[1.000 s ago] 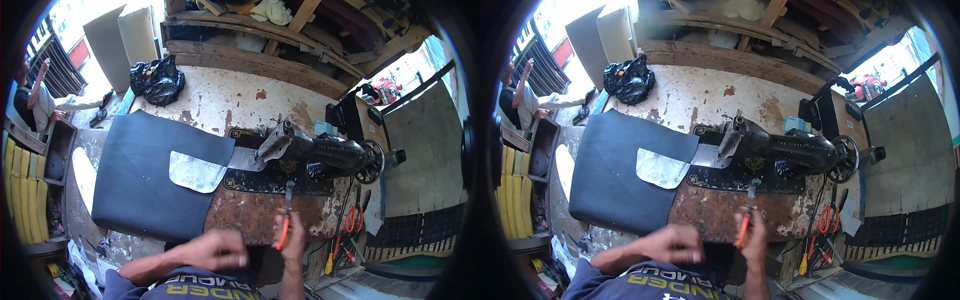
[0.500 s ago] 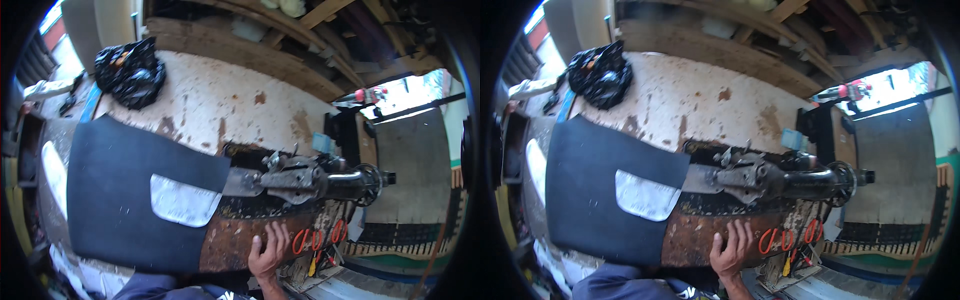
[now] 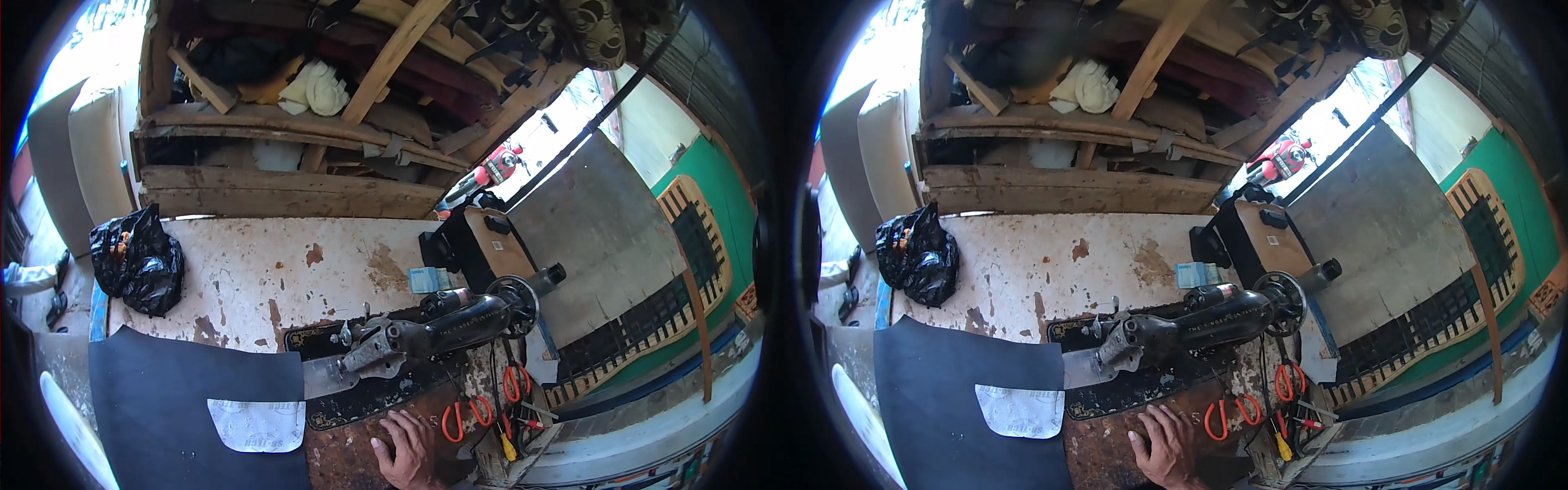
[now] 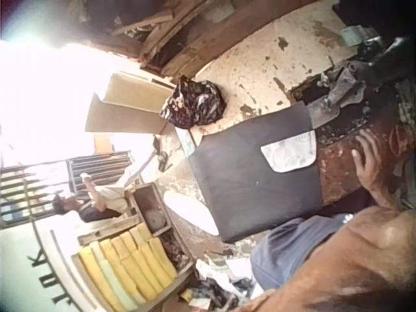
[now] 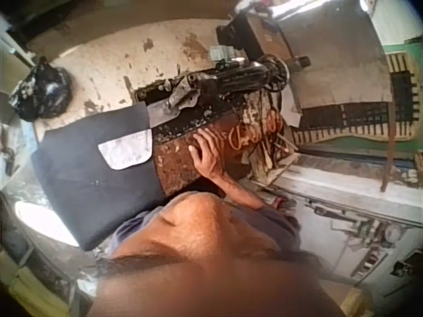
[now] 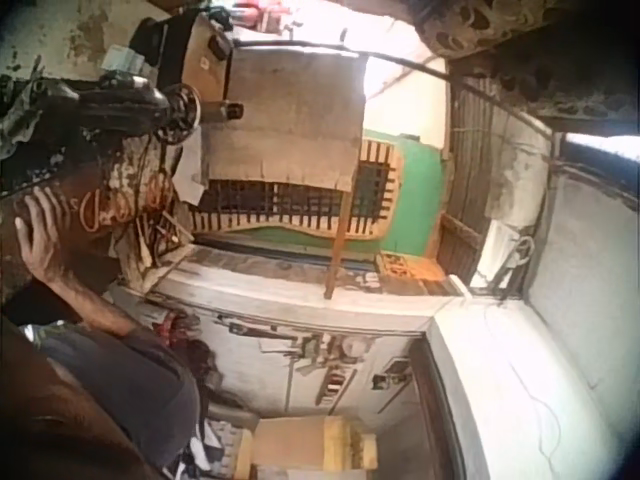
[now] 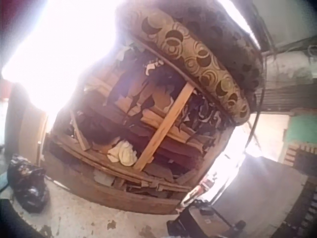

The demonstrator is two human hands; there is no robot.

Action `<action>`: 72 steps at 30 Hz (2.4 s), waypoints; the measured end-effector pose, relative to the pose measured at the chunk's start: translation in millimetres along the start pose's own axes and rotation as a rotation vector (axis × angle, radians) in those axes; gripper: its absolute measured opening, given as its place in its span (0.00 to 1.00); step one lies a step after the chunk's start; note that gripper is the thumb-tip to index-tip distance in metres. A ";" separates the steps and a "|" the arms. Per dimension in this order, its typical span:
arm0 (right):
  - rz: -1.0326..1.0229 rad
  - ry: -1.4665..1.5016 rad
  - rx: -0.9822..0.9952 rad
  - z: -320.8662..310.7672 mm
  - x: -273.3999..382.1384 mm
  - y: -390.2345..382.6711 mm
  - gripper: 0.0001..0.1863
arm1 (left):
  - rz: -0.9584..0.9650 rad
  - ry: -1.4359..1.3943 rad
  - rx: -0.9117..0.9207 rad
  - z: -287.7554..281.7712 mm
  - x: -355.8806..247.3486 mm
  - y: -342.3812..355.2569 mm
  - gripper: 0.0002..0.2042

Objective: The person places a paper template onto a piece of black material, aligns it, and then uses a sewing machine to stitch around the template before trimming the excess material with shears.

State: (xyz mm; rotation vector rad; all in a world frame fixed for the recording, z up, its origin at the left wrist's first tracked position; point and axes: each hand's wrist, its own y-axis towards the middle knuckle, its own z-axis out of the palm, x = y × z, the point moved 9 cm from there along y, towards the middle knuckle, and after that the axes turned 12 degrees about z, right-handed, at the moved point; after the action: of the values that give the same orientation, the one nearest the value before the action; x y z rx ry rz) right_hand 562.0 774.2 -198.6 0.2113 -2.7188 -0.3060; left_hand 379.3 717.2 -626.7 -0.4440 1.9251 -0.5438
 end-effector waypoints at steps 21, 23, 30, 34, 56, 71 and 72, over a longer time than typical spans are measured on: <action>-0.014 0.131 -0.054 -4.7 -24.4 -8.1 0.14 | 0.861 -0.144 -0.082 -97.3 -311.1 -290.2 0.14; -0.026 0.122 -0.051 -4.8 -24.0 -7.4 0.13 | 0.916 0.313 -0.481 -167.9 -329.2 -267.0 0.20; 0.024 0.320 0.012 -5.0 -40.2 -10.8 0.14 | 0.788 0.424 -0.707 -220.1 -291.5 -225.7 0.21; 0.201 0.493 -0.392 -75.6 -88.8 22.7 0.21 | 0.617 0.520 -0.744 -231.7 -263.4 -229.5 0.19; 0.651 0.189 0.391 -17.0 -220.9 -298.0 0.21 | 1.917 0.957 0.364 158.1 -344.9 -317.7 0.03; 0.254 -0.427 0.548 -8.1 -239.8 -228.2 0.18 | 1.181 0.895 -0.111 -106.9 -397.5 -282.5 0.13; 0.266 0.153 0.263 -40.0 -192.4 -174.0 0.16 | 1.213 0.861 -0.140 -103.8 -399.1 -292.5 0.15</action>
State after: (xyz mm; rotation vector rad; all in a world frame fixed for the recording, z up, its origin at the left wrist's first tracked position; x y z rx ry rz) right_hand 771.2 635.6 -275.4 -0.0549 -2.5869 0.1385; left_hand 458.4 705.4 -127.5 1.0249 2.5680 0.2796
